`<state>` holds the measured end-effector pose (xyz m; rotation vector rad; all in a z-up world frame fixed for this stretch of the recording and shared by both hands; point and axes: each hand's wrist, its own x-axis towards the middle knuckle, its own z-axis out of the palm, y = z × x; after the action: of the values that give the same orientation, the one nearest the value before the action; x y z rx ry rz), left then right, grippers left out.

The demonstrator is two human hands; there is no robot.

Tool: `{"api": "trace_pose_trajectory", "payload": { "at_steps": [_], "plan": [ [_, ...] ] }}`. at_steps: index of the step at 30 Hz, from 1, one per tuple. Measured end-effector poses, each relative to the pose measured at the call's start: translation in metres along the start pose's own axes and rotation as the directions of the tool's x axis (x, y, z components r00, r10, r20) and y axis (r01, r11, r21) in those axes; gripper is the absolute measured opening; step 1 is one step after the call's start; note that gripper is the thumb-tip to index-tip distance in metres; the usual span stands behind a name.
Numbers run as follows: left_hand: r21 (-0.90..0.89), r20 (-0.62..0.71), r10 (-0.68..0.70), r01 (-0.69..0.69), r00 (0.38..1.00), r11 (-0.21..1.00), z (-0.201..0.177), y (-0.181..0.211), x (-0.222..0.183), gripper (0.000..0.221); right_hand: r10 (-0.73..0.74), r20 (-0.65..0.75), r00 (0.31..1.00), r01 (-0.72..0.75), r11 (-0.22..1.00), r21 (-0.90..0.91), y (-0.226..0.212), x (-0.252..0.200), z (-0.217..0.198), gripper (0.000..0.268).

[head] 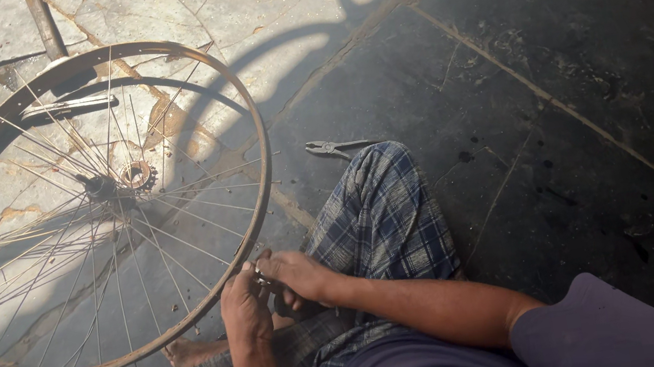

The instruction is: The person manipulates the spokes and hub of a bicycle wheel while sitting on the floor, using a small tool to turn components on the rim.

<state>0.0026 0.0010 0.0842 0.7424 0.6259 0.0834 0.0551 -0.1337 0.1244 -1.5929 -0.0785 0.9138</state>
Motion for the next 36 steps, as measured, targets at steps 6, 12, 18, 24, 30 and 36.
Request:
{"api": "trace_pose_trajectory", "payload": {
  "at_steps": [6,12,18,24,30,36],
  "plan": [
    [0.093,0.078,-0.020,0.012,0.997,0.996,0.002,0.011,-0.009,0.045,0.236,0.555,0.798,-0.528,0.717,0.454,0.011,0.023,-0.005,0.061],
    [0.035,0.051,0.000,-0.002,0.999,0.999,0.009,0.015,-0.013,0.048,0.175,0.368,0.913,-0.365,0.754,0.546,0.028,0.033,-0.003,0.036],
    [-0.062,0.067,0.015,-0.011,0.998,0.998,-0.007,0.000,-0.001,0.039,-0.247,0.054,0.968,0.245,0.969,0.028,0.009,0.027,0.013,0.018],
    [-0.158,0.028,-0.041,0.044,0.999,0.986,-0.011,-0.004,0.004,0.032,-0.626,0.466,0.625,0.576,-0.034,-0.817,-0.029,0.006,0.011,0.014],
    [-0.097,0.025,-0.033,0.035,0.999,0.995,-0.022,-0.017,0.018,0.030,-0.637,0.373,0.675,0.542,0.086,-0.836,-0.027,-0.001,0.014,0.017],
    [-0.089,-0.024,-0.055,0.052,0.998,0.995,-0.014,-0.011,0.010,0.030,-0.185,0.049,0.981,0.189,0.977,-0.096,-0.002,-0.005,0.005,0.036]
  ]
}}
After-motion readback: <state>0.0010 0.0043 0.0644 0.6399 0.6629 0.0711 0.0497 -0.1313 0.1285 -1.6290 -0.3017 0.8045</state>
